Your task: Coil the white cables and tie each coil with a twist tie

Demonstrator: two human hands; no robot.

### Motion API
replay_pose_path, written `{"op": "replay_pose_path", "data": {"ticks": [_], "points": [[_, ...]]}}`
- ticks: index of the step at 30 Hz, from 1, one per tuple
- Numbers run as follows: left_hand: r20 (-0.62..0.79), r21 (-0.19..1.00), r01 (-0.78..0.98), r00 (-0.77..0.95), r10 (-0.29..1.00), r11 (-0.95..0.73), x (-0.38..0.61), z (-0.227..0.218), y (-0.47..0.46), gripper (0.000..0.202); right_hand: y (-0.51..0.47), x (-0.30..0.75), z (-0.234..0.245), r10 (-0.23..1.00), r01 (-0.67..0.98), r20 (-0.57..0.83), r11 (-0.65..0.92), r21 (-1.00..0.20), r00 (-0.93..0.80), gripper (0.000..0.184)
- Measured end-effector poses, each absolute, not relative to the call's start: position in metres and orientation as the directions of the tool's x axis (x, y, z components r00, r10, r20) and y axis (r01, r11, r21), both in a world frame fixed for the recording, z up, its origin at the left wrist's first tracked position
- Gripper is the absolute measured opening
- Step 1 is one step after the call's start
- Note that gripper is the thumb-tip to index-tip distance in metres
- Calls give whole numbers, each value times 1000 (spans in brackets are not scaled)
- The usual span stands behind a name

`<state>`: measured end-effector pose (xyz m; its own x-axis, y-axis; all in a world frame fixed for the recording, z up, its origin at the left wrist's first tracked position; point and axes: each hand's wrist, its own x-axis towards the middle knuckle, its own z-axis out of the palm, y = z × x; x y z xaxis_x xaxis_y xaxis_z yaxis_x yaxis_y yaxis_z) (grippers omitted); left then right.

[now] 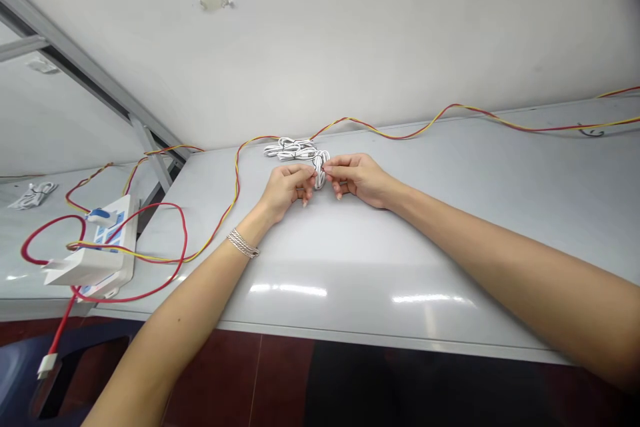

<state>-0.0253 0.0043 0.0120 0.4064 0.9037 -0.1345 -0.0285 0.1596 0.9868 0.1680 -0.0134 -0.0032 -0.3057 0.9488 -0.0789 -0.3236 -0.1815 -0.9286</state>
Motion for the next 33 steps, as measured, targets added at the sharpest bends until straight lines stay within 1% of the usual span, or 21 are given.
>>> {"op": "replay_pose_path", "data": {"ticks": [5, 10, 15, 21, 27, 31, 33], "points": [[-131, 987, -31, 415, 900, 158, -26, 12, 4, 17, -14, 167, -3, 951, -326, -87, -187, -926, -297, 31], [-130, 986, -35, 428, 894, 161, -26, 10, 5, 20, -13, 167, -4, 951, -319, -79, -177, -931, -298, 33], [-127, 988, -24, 432, 893, 152, -26, 10, 5, 23, -13, 167, -5, 950, -323, -61, -165, -932, -307, 30], [-117, 990, -24, 432, 894, 141, -26, 10, 5, 18, -14, 167, -4, 950, -313, -71, -171, -934, -305, 25], [-136, 988, -14, 420, 897, 157, -25, 11, 4, 19, -14, 166, -3, 951, -311, -69, -167, -936, -302, 30], [-132, 988, -18, 422, 897, 154, -25, 11, 4, 12, -14, 166, -4, 951, -300, -71, -165, -940, -301, 29], [-130, 988, -17, 427, 895, 152, -26, 11, 4, 13, -13, 167, -5, 949, -299, -70, -167, -940, -308, 29]]}}
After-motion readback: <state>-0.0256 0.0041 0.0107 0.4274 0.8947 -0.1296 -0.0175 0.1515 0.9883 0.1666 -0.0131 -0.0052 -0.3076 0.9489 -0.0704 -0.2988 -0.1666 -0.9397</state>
